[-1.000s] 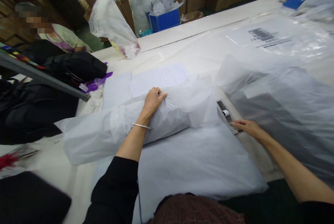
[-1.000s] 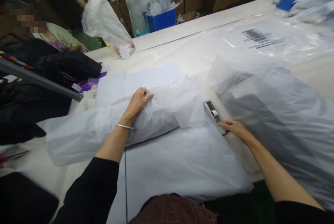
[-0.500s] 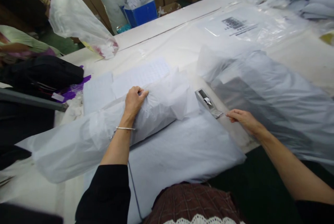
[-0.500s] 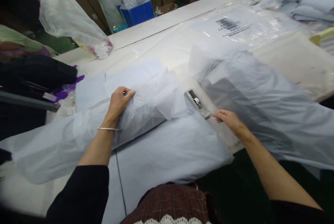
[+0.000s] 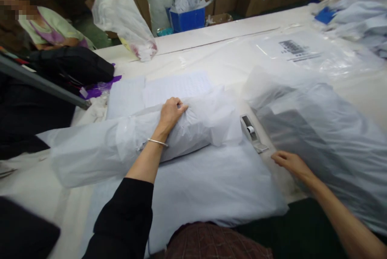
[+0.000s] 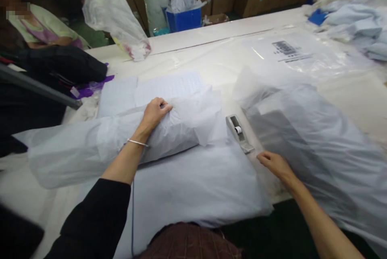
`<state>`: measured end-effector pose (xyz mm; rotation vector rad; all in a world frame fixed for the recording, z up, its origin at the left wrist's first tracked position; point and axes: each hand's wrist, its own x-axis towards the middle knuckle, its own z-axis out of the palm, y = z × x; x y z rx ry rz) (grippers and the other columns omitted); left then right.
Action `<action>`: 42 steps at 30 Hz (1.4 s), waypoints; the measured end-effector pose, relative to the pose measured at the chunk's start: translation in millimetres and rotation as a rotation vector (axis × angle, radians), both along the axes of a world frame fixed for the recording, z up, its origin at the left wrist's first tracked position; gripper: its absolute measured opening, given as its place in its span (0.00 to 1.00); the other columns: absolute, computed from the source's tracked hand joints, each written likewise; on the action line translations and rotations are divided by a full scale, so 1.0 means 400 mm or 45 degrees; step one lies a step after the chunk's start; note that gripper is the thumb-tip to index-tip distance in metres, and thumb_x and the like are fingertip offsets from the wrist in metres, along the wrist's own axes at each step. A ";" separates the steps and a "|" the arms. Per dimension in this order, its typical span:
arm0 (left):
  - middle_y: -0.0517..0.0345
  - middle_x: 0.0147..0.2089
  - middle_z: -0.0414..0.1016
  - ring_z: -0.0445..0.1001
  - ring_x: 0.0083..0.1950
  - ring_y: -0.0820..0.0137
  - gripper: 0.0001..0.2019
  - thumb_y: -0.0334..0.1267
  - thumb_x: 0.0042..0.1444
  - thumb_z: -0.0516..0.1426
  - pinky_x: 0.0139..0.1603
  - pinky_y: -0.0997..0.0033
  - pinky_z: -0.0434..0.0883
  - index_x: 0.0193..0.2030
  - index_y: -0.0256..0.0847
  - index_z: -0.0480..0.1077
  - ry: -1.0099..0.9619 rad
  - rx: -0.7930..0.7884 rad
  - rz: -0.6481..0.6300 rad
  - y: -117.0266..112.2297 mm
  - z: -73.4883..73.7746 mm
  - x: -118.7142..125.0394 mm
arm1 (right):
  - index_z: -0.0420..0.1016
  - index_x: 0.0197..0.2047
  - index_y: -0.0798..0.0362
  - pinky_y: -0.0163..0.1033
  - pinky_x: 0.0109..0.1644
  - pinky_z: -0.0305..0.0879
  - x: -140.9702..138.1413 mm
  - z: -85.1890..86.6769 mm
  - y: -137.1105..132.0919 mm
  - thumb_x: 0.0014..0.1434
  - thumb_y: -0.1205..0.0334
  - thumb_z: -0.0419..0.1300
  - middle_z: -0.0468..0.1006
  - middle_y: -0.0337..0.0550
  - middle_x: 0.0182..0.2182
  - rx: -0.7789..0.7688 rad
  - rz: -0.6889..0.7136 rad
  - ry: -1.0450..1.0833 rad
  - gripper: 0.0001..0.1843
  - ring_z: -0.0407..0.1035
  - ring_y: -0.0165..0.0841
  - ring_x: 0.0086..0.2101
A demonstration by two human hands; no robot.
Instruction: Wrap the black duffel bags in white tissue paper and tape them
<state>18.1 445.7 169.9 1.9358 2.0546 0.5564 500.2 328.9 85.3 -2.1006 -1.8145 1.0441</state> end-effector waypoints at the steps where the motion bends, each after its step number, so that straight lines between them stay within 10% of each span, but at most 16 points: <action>1: 0.53 0.41 0.75 0.72 0.45 0.63 0.08 0.42 0.59 0.60 0.48 0.65 0.67 0.35 0.40 0.71 0.004 -0.005 0.008 0.000 0.001 0.003 | 0.73 0.21 0.51 0.40 0.32 0.62 -0.021 0.048 0.024 0.50 0.36 0.57 0.73 0.41 0.20 0.005 0.096 0.031 0.26 0.67 0.36 0.25; 6: 0.53 0.42 0.77 0.73 0.47 0.62 0.09 0.43 0.60 0.60 0.48 0.64 0.66 0.36 0.40 0.73 0.006 -0.001 0.023 -0.004 0.005 0.013 | 0.78 0.31 0.50 0.38 0.39 0.63 -0.275 0.324 0.208 0.58 0.37 0.58 0.78 0.40 0.28 0.117 0.749 0.102 0.24 0.70 0.35 0.32; 10: 0.53 0.43 0.77 0.73 0.48 0.62 0.09 0.43 0.61 0.60 0.50 0.63 0.66 0.37 0.40 0.73 0.012 0.019 0.006 -0.012 0.007 0.019 | 0.78 0.32 0.50 0.37 0.37 0.61 -0.540 0.443 0.364 0.62 0.44 0.57 0.79 0.40 0.29 0.174 1.354 -0.018 0.19 0.70 0.32 0.30; 17: 0.54 0.42 0.76 0.73 0.50 0.62 0.08 0.43 0.63 0.59 0.53 0.62 0.66 0.40 0.41 0.74 0.006 0.060 -0.010 -0.026 0.011 0.029 | 0.81 0.32 0.47 0.38 0.32 0.53 -0.851 0.440 0.548 0.58 0.54 0.62 0.79 0.39 0.26 0.214 1.926 -0.742 0.09 0.69 0.33 0.26; 25: 0.53 0.42 0.77 0.74 0.50 0.60 0.10 0.44 0.63 0.59 0.54 0.59 0.67 0.42 0.40 0.73 0.021 0.061 -0.016 -0.030 0.011 0.035 | 0.78 0.26 0.50 0.43 0.44 0.60 -0.949 0.415 0.578 0.56 0.48 0.69 0.81 0.44 0.29 0.494 2.461 -0.900 0.16 0.73 0.38 0.35; 30: 0.55 0.43 0.76 0.73 0.50 0.61 0.07 0.42 0.63 0.60 0.54 0.60 0.66 0.41 0.41 0.71 -0.010 0.026 -0.010 -0.035 0.016 0.033 | 0.80 0.42 0.50 0.47 0.50 0.65 -0.906 0.356 0.686 0.51 0.33 0.66 0.81 0.49 0.42 0.471 2.264 -0.513 0.29 0.74 0.43 0.43; 34: 0.57 0.44 0.76 0.72 0.51 0.62 0.07 0.42 0.63 0.60 0.54 0.61 0.65 0.40 0.42 0.69 -0.040 0.027 -0.017 -0.040 0.024 0.031 | 0.72 0.60 0.48 0.52 0.57 0.67 -0.800 0.330 0.718 0.57 0.35 0.61 0.75 0.50 0.57 0.521 1.622 -0.265 0.34 0.72 0.47 0.53; 37: 0.58 0.44 0.76 0.72 0.50 0.63 0.07 0.42 0.63 0.60 0.54 0.61 0.65 0.40 0.43 0.69 -0.049 0.042 -0.010 -0.042 0.025 0.032 | 0.65 0.66 0.47 0.52 0.64 0.63 -0.732 0.328 0.624 0.68 0.42 0.48 0.71 0.49 0.62 0.620 1.244 -0.115 0.30 0.66 0.44 0.60; 42: 0.59 0.43 0.77 0.72 0.50 0.64 0.07 0.43 0.64 0.59 0.54 0.62 0.65 0.41 0.43 0.69 -0.085 0.050 0.001 -0.040 0.012 0.033 | 0.52 0.73 0.55 0.58 0.71 0.52 -0.710 0.255 0.399 0.70 0.41 0.44 0.60 0.56 0.69 0.754 1.352 -0.180 0.37 0.53 0.46 0.68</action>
